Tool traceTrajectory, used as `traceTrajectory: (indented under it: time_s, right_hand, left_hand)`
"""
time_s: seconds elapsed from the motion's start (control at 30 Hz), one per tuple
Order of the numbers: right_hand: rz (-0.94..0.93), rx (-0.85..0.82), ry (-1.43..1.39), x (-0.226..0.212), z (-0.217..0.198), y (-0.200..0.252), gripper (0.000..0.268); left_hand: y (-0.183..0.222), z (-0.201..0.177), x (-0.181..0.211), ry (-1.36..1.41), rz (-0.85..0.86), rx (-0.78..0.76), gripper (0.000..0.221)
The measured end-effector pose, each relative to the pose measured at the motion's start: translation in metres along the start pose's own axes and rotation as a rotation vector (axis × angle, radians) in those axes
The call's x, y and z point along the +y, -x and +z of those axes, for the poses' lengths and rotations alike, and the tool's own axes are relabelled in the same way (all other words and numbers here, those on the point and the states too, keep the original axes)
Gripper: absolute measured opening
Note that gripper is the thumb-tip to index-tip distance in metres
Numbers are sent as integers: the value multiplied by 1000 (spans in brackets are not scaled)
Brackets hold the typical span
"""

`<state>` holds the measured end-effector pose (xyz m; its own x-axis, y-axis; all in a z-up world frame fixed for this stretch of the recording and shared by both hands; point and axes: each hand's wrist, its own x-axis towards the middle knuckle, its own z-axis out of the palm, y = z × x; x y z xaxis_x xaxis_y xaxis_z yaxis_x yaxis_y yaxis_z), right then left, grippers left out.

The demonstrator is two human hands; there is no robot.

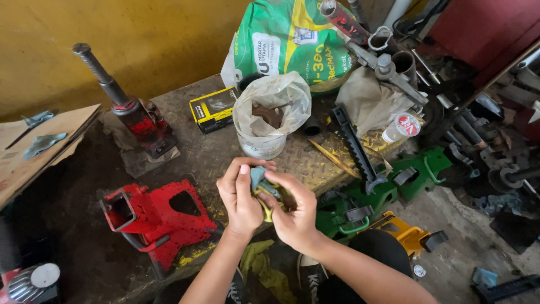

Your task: Cleaning and inspecting automotive jack stand components.

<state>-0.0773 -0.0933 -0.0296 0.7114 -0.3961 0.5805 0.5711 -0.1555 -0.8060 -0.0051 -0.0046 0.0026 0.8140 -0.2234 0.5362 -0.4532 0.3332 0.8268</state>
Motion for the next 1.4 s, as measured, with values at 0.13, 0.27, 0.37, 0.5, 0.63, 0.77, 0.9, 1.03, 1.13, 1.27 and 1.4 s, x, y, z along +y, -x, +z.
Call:
traceTrajectory:
  time_s: [0.13, 0.27, 0.37, 0.5, 0.63, 0.77, 0.9, 1.03, 1.13, 1.27, 1.4]
  right_hand:
    - [45, 34, -40, -7, 0, -9, 37]
    - [-205, -16, 232, -9, -1, -10, 32]
    - [-187, -49, 363, 1, -1, -7, 23]
    - [-282, -118, 383, -1, -3, -14, 23]
    - [-212, -220, 329, -9, -7, -21, 24]
    - [-159, -322, 332, -18, -15, -34, 23]
    - [-232, -292, 367, 4, -17, -32, 25]
    - [-144, -131, 309, 17, -7, -23, 24]
    - [-112, -31, 321, 51, 1, -9, 27]
    - [11, -7, 282, 83, 10, 3, 26]
    - [-18, -24, 347, 87, 18, 9, 32]
  left_hand:
    - [1, 1, 1, -128, -32, 22, 32]
    - [0, 1, 5, -121, 6, 18, 31]
    - [1, -2, 5, -45, 32, 10, 30]
    - [2, -6, 2, 4, -20, 23, 30]
    - [4, -9, 2, -1, -57, 30, 30]
    - [0, -9, 6, -35, -35, 16, 30]
    - [-6, -8, 5, -17, -64, 25, 30]
    - [-9, -6, 3, 0, -83, 38, 30]
    - [-9, -8, 2, -10, -66, 53, 31]
    - [-10, -11, -6, 48, -72, 95, 31]
    - [-10, -15, -2, 23, -67, 147, 32]
